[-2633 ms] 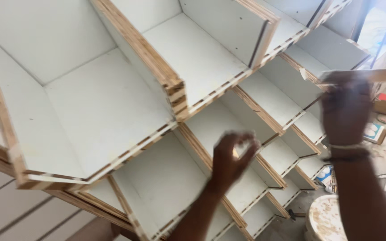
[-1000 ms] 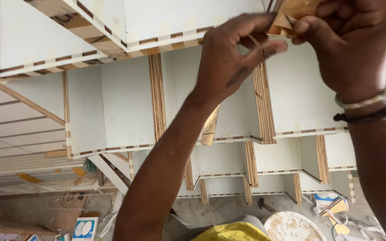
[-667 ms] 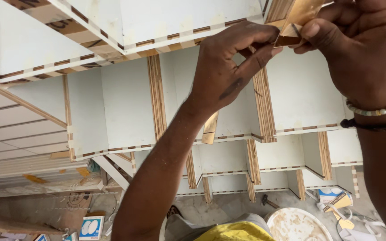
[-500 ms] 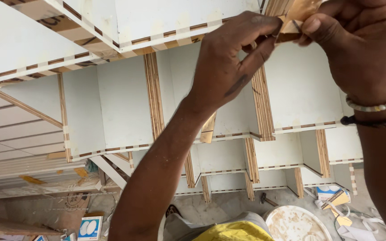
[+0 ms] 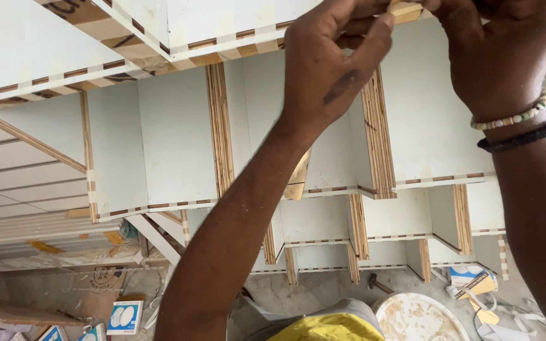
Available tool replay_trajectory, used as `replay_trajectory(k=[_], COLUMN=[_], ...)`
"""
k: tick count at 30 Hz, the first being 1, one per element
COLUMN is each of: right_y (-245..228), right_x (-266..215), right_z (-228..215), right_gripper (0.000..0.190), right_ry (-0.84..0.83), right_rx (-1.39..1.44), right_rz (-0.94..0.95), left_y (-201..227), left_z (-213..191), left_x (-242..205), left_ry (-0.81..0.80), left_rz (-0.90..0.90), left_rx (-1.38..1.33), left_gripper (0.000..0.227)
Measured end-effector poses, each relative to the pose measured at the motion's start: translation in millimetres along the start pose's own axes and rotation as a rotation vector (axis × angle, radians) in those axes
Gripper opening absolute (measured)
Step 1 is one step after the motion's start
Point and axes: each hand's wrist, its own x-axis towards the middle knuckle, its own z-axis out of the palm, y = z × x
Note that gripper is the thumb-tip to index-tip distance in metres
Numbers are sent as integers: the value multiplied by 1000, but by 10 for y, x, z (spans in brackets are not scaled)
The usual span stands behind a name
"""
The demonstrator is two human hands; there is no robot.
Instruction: The person is assembling a wooden shelving unit. They sand small wooden pieces, apply adhesive to them, and attach them to the edges of the shelves. They also use masking tape to secure the pieces in place while the adhesive sets.
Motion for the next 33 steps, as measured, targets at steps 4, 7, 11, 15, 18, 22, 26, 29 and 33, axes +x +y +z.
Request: replay_trajectory(k=[4,7,11,15,18,22,26,29,33], right_y=[44,90,152,216,275,352,439,498,658], right_x=[-37,-72,-125,-187,-235,-303,-322,-363,-512], right_z=[13,17,35,66,85,98,126,134,171], right_gripper=[5,4,5,7,10,10,17,19,23], right_ry=[0,5,18,30,43,65,84,101,125], right_rx=[-23,-42,-62,-79,-86,-99,-67,-213,-336], right_rz=[-4,-3,-5,-2,7,59,104,147,171], left_y=[-82,-152,-159,-189,-225,-285,-338,-391,-461], left_z=[59,83,136,183,211,196,198,216,233], left_x=[20,23,-40,-71,-91,-62,-40,-33,-47], left_ry=[5,39,110,162,208,251,199,198,202], left_rz=[-7,36,64,127,182,211,204,236,252], left_rx=[67,73,107,157,237,210,184,207,253], left_gripper=[19,16,13,11,9,6,7,9,14])
